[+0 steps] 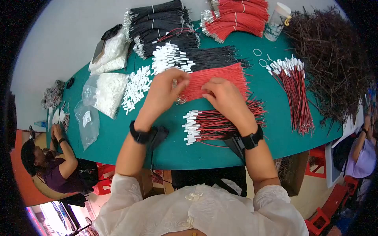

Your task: Assembling and organizing electronic wire bundles by grouping cables and connectors.

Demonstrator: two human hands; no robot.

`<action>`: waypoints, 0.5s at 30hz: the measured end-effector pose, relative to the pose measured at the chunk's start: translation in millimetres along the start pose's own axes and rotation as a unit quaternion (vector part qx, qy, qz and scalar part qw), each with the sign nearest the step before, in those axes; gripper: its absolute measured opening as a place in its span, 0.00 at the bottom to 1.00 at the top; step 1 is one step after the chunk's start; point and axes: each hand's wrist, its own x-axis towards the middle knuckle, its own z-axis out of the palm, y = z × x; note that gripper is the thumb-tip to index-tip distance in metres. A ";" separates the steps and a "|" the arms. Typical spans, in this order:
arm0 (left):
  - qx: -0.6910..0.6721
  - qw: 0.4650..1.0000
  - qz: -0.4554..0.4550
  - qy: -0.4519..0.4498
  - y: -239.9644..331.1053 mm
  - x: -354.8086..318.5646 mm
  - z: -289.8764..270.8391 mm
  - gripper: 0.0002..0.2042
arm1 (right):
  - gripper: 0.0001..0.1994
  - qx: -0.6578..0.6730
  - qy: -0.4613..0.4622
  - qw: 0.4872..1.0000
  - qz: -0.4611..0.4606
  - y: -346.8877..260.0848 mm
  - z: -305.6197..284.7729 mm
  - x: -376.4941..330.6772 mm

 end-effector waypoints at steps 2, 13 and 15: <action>0.144 0.971 0.128 0.142 -15.1 34.0 8.3 0.07 | 0.11 -0.026 0.085 0.993 -0.079 5.8 9.5 4.5; 0.309 0.917 0.181 0.178 -40.2 84.6 18.6 0.04 | 0.09 -0.066 0.157 0.976 -0.136 9.1 27.4 14.2; 0.305 0.915 0.195 0.176 -41.7 83.5 16.7 0.04 | 0.08 -0.082 0.154 0.973 -0.149 9.6 29.6 15.6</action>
